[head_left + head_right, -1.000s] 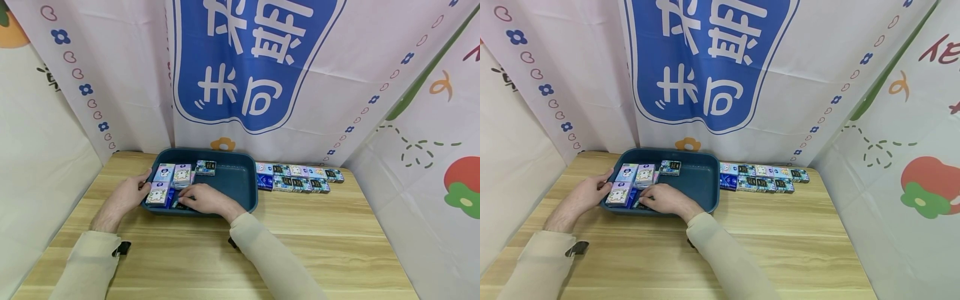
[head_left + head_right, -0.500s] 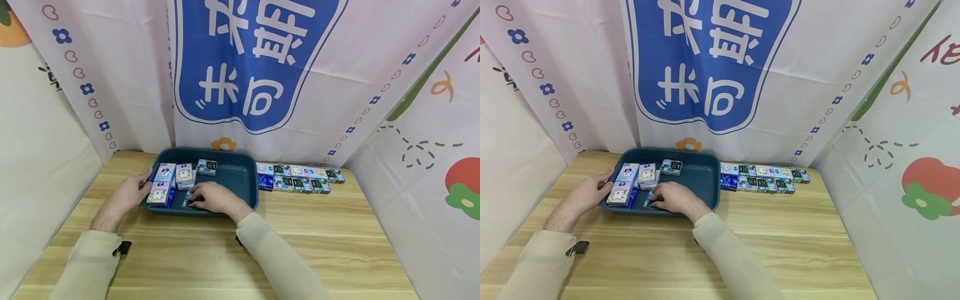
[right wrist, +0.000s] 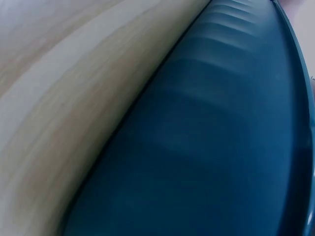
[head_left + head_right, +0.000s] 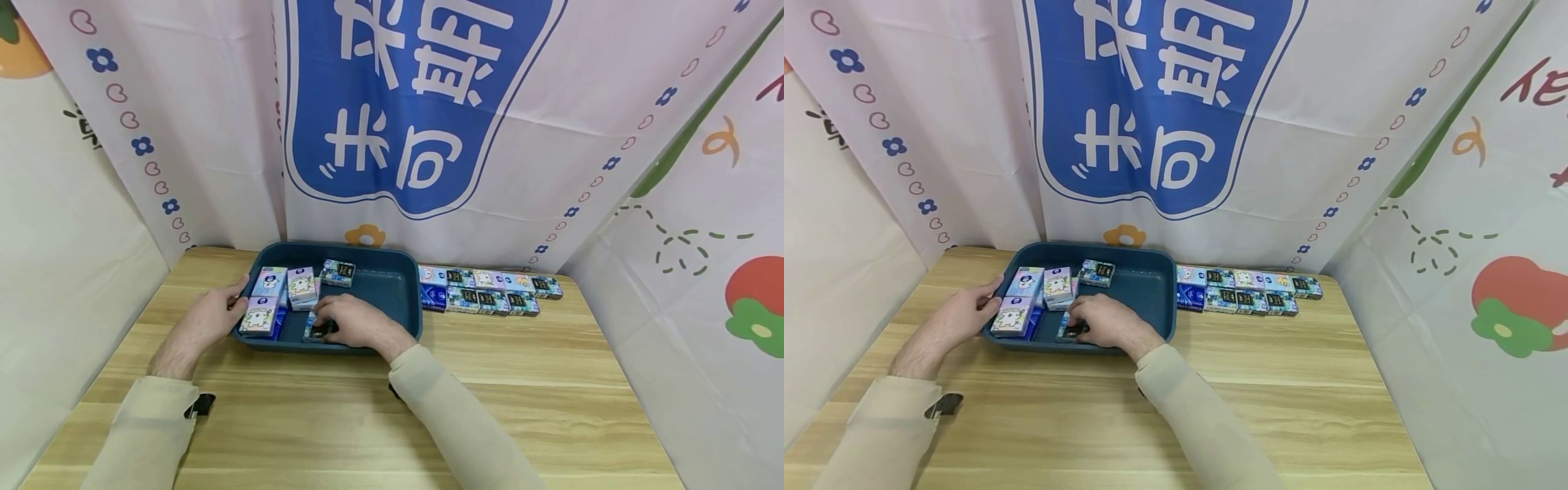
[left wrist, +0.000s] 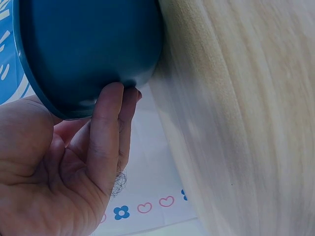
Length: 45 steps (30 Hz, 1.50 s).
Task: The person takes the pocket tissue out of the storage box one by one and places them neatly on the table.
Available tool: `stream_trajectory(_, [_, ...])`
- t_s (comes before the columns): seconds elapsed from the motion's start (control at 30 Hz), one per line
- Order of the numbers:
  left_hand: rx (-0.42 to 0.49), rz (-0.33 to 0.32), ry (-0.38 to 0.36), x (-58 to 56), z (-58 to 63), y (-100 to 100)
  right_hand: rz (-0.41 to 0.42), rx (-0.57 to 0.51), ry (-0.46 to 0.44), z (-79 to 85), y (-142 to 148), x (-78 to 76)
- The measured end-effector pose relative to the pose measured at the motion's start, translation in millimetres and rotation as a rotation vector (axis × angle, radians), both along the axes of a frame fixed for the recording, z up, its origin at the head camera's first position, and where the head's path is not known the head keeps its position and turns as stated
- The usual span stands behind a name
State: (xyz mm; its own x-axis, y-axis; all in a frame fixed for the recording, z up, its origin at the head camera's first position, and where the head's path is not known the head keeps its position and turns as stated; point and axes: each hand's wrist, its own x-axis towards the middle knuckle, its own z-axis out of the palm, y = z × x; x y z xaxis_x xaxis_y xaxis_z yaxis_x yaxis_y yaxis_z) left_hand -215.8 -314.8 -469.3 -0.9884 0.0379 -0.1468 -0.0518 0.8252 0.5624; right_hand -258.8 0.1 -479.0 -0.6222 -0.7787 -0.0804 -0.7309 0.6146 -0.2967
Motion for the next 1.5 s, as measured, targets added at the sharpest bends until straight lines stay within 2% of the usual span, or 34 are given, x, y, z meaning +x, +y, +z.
stream_trajectory(0.3, [0.027,0.005,-0.011,0.3,-0.5,0,-0.036,-0.004,-0.015,3.3,15,-3.0])
stream_trajectory(0.57, [0.030,0.010,-0.018,0.5,-0.6,0,-0.218,0.070,0.047,7.4,28,-0.1])
stream_trajectory(0.67, [0.029,0.010,-0.018,0.5,-0.5,0,-0.252,0.082,0.075,6.3,29,-0.3])
stream_trajectory(1.07, [0.020,0.012,-0.022,0.9,0.1,1,-0.176,0.050,0.058,-0.3,25,-6.3])
stream_trajectory(1.27, [0.019,0.008,-0.023,-0.4,-1.3,0,-0.180,0.047,0.073,1.8,28,-7.5])
stream_trajectory(1.5, [0.004,0.016,-0.040,-2.8,-2.8,-2,-0.185,-0.020,0.060,6.9,32,-7.1])
